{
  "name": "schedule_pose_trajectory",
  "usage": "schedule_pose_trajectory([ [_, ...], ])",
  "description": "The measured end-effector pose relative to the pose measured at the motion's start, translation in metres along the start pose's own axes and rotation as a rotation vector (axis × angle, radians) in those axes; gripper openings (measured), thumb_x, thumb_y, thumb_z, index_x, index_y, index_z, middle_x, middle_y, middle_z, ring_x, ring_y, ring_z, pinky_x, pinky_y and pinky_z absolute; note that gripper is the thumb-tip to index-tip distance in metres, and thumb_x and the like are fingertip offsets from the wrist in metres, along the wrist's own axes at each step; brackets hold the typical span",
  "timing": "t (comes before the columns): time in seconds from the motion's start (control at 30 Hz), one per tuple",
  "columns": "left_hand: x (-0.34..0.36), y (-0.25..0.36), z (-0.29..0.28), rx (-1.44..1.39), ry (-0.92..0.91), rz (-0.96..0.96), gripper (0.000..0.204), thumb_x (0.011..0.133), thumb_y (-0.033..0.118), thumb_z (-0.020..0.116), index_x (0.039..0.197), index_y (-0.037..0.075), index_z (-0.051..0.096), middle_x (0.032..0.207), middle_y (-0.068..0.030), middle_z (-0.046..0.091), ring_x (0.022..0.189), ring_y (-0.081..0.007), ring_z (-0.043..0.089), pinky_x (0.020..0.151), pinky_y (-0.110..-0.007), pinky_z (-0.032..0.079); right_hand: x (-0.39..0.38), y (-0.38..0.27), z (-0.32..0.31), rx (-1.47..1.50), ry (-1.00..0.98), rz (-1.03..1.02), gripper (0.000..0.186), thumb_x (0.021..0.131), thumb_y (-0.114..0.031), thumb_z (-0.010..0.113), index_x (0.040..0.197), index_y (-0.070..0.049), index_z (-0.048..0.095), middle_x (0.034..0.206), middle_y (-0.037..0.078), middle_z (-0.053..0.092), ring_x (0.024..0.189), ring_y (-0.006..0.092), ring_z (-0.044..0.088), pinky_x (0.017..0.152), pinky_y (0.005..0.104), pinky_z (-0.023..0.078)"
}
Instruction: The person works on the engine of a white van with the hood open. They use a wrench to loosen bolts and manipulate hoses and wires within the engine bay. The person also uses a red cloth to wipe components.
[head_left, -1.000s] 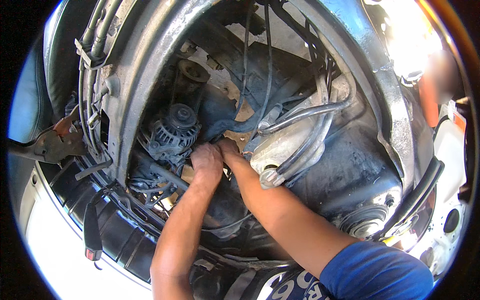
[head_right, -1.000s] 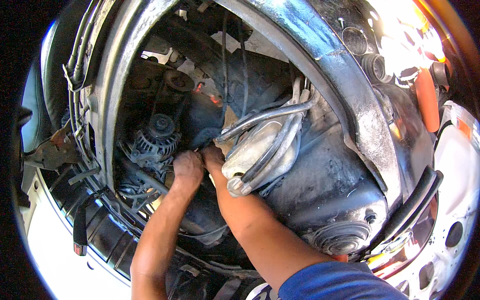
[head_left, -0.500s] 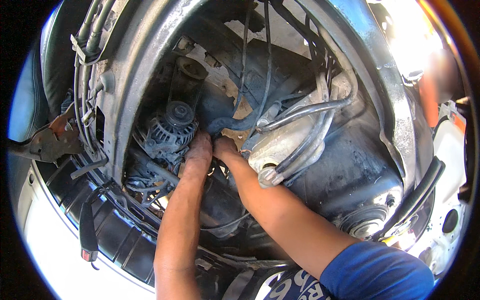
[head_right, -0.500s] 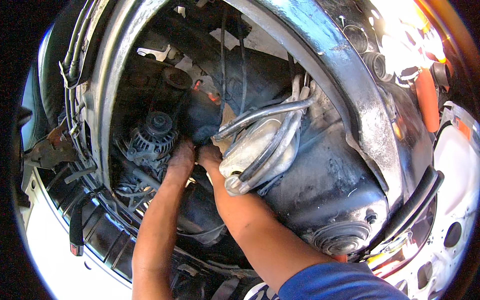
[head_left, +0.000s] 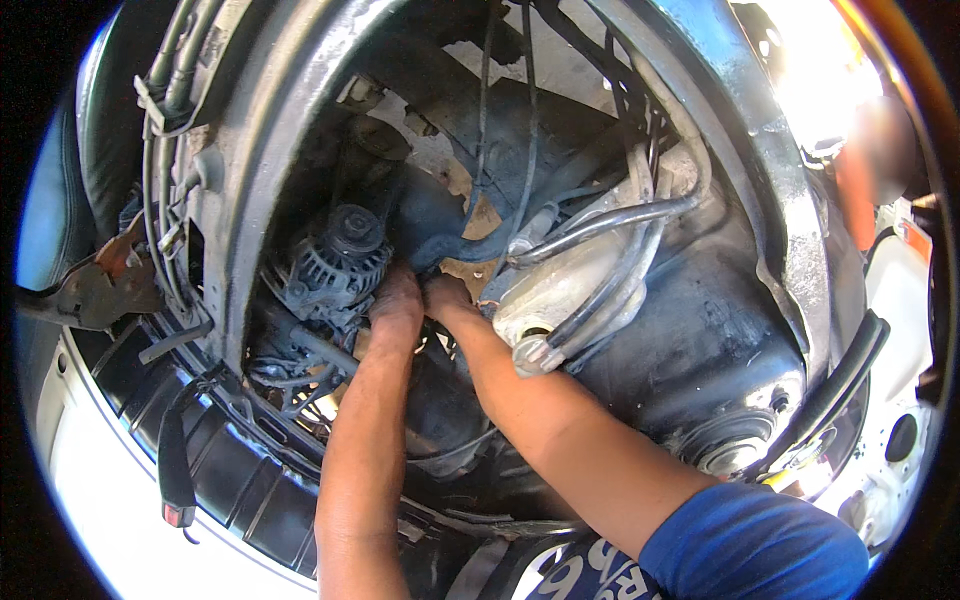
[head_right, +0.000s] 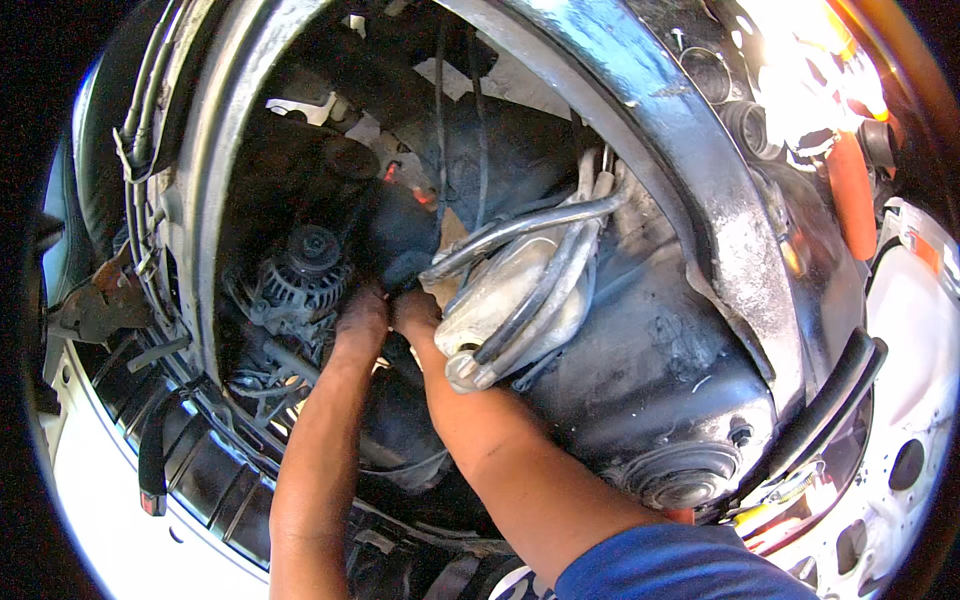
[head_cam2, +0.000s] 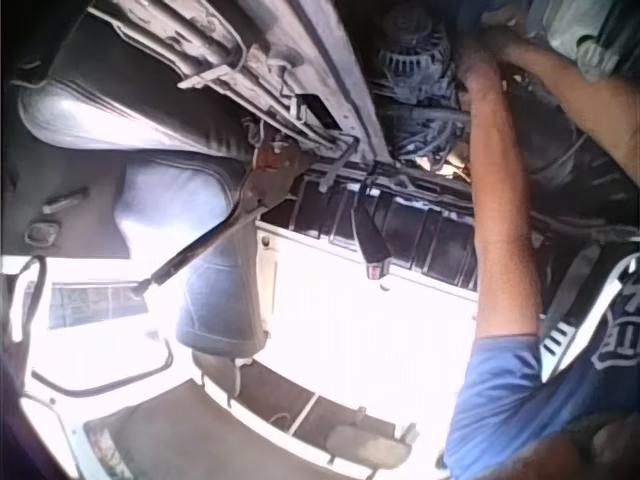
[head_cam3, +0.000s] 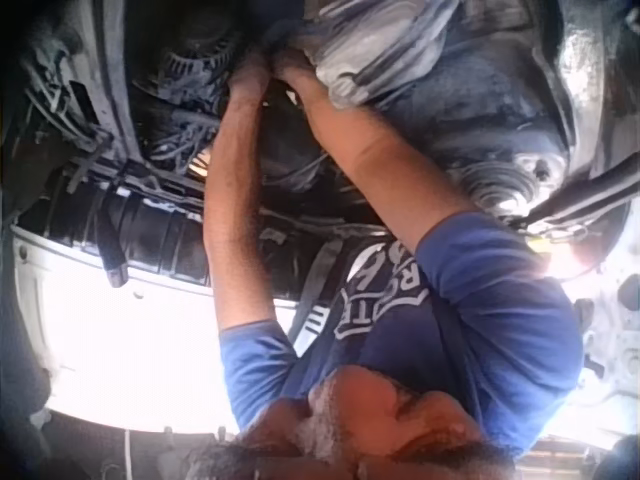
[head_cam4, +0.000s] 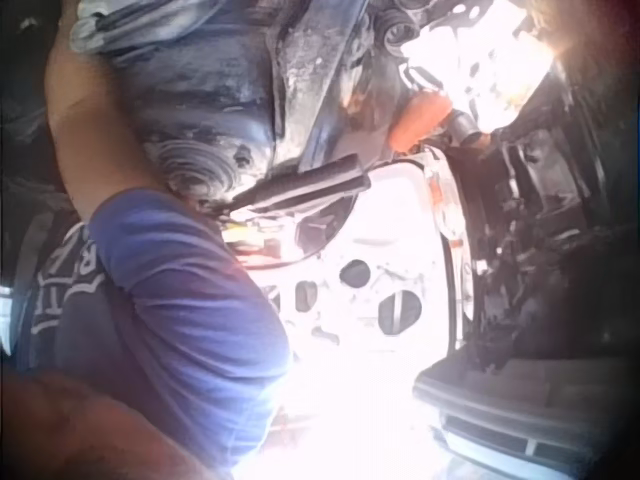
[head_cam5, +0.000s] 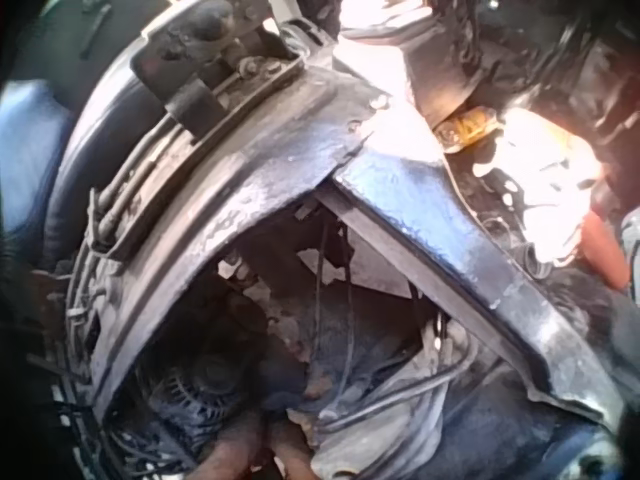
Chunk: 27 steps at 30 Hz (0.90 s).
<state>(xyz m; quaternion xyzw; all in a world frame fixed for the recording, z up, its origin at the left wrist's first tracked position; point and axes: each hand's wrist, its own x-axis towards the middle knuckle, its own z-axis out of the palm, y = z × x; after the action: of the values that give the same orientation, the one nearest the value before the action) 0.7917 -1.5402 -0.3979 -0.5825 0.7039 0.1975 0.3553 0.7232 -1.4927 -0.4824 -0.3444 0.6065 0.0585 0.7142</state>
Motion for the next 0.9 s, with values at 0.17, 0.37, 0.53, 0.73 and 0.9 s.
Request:
schedule_pose_trajectory([
  [0.17, -0.033, 0.019, -0.019, 0.285, -0.217, 0.104, 0.027, 0.095, 0.017, 0.051, 0.110, 0.004, 0.068, 0.118, -0.0188, 0.067, 0.105, -0.0316, 0.068, 0.082, -0.043, 0.056, -0.009, -0.006, -0.010, 0.170, -0.024, 0.115, 0.052, 0.085, -0.041, 0.064, 0.121, -0.004, 0.067, 0.131, 0.021, 0.062, 0.122, 0.0377, 0.059, 0.101, 0.0422, 0.050],
  [0.37, -0.047, 0.036, -0.032, 0.381, -0.280, 0.116, 0.030, 0.095, 0.021, 0.050, 0.109, 0.005, 0.071, 0.111, -0.0163, 0.070, 0.103, -0.0306, 0.069, 0.082, -0.040, 0.057, -0.006, -0.007, -0.009, 0.232, 0.000, 0.134, 0.048, 0.086, -0.038, 0.065, 0.122, -0.006, 0.067, 0.130, 0.020, 0.063, 0.123, 0.0346, 0.059, 0.100, 0.0421, 0.050],
  [0.53, -0.007, 0.006, -0.003, 0.296, 0.047, 0.136, 0.030, 0.094, 0.018, 0.050, 0.112, 0.002, 0.068, 0.116, -0.0135, 0.068, 0.104, -0.0300, 0.067, 0.089, -0.041, 0.054, -0.004, 0.004, 0.000, -0.081, -0.007, -0.052, 0.046, 0.085, -0.032, 0.064, 0.119, -0.001, 0.067, 0.127, 0.024, 0.063, 0.118, 0.0376, 0.061, 0.096, 0.0440, 0.052],
  [0.73, -0.037, 0.034, -0.030, 0.529, -0.350, 0.069, 0.036, 0.094, 0.016, 0.053, 0.127, 0.006, 0.065, 0.130, -0.0096, 0.065, 0.123, -0.0232, 0.060, 0.101, -0.038, 0.046, -0.008, -0.007, -0.008, 0.203, -0.026, 0.147, 0.051, 0.086, -0.041, 0.062, 0.120, -0.004, 0.068, 0.130, 0.021, 0.063, 0.121, 0.0363, 0.060, 0.099, 0.0419, 0.050],
  [0.9, -0.041, 0.045, -0.062, 0.315, -0.483, 0.084, 0.032, 0.094, 0.017, 0.054, 0.119, 0.007, 0.070, 0.124, -0.0138, 0.068, 0.117, -0.0279, 0.065, 0.092, -0.037, 0.053, -0.012, -0.009, -0.014, 0.179, 0.007, 0.106, 0.049, 0.087, -0.039, 0.062, 0.120, -0.003, 0.067, 0.132, 0.021, 0.062, 0.122, 0.0360, 0.060, 0.101, 0.0407, 0.049],
])
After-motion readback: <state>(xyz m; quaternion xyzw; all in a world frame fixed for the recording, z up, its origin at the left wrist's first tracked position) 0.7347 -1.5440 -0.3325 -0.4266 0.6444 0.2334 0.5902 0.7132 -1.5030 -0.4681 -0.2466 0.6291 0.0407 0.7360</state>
